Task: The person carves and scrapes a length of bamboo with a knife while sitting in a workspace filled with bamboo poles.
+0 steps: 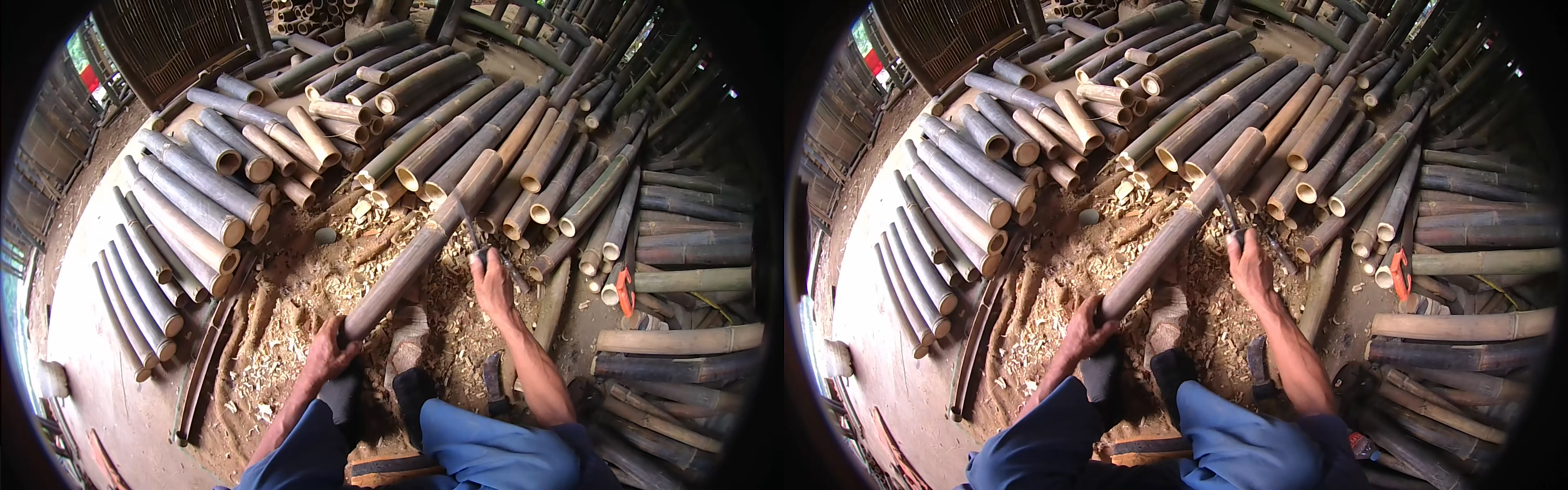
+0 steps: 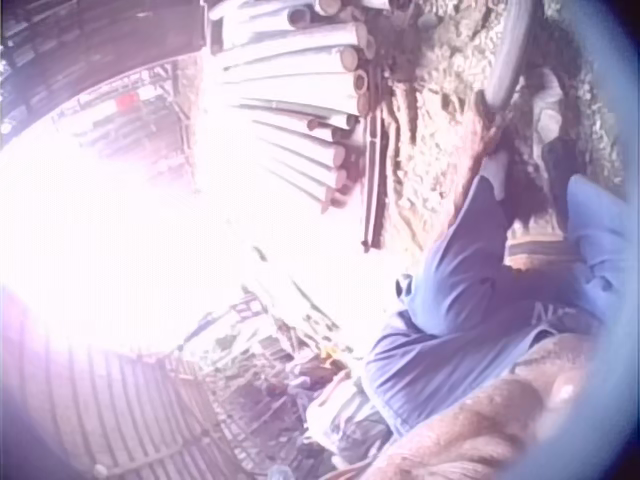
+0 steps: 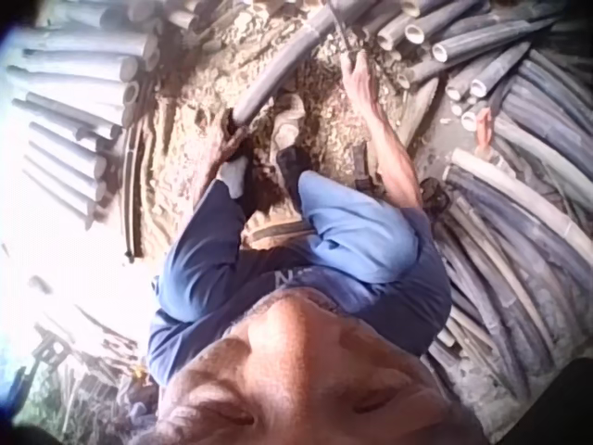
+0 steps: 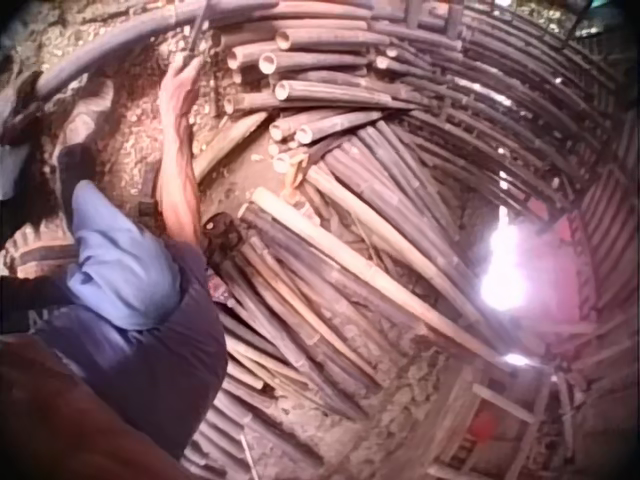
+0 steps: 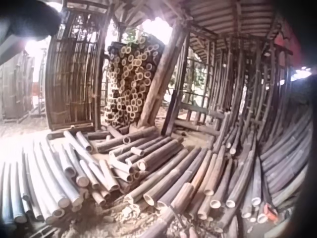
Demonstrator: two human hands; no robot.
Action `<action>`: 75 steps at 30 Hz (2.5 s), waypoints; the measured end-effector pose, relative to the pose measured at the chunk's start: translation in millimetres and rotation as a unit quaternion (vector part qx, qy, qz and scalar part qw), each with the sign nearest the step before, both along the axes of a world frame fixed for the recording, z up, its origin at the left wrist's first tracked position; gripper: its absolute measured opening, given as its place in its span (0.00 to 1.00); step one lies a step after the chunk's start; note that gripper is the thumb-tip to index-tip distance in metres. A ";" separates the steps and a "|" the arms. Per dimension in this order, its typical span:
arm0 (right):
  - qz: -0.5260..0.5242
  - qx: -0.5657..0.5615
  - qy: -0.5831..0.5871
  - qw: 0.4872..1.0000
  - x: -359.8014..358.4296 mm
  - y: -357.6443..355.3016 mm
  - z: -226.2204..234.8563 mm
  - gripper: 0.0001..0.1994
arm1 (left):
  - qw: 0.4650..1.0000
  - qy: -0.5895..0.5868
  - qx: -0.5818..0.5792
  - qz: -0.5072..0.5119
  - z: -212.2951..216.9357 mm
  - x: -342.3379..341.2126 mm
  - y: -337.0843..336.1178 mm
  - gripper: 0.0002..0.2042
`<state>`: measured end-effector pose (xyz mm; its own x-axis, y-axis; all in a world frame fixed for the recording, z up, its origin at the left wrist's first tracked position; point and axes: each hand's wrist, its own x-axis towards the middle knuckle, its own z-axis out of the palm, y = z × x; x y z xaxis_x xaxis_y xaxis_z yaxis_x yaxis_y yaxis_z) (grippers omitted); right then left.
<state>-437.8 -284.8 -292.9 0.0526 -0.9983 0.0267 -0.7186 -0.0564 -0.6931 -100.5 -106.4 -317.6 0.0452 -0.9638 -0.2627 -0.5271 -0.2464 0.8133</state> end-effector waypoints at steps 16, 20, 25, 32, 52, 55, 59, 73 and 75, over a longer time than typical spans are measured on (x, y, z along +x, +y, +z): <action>0.002 -0.217 0.047 0.975 1.7 -14.3 3.1 0.16 | 0.987 -0.139 -0.036 0.069 -0.4 -22.3 -0.8 0.32; 0.225 -0.110 0.170 0.953 10.4 10.5 4.5 0.19 | 0.984 -0.149 -0.065 0.073 0.5 -11.4 -0.4 0.29; 0.029 -0.065 0.030 0.997 -3.1 -12.4 -10.4 0.18 | 0.986 -0.147 -0.051 0.057 4.0 -12.0 -4.8 0.29; 0.073 -0.219 0.150 0.961 2.2 -7.8 -16.3 0.16 | 0.991 -0.129 -0.037 0.020 4.0 -2.9 -11.3 0.32; 0.184 0.000 0.142 0.973 16.8 13.0 3.5 0.18 | 0.997 0.004 0.078 -0.008 14.8 27.4 -25.0 0.35; 0.091 -0.051 0.132 0.986 24.0 -1.9 8.4 0.16 | 0.997 0.025 0.075 -0.024 10.4 34.1 -24.7 0.35; 0.103 -0.014 0.076 0.992 7.5 -7.7 -7.7 0.14 | 0.996 0.060 0.068 -0.024 1.1 35.9 -30.1 0.35; 0.013 -0.214 0.100 0.972 -1.7 -26.7 -9.4 0.15 | 0.984 0.148 0.084 -0.051 -1.9 36.2 -41.3 0.35; 0.117 -0.128 0.113 0.978 -5.8 -16.8 -7.3 0.15 | 0.982 0.159 0.094 -0.048 -4.9 39.5 -40.7 0.35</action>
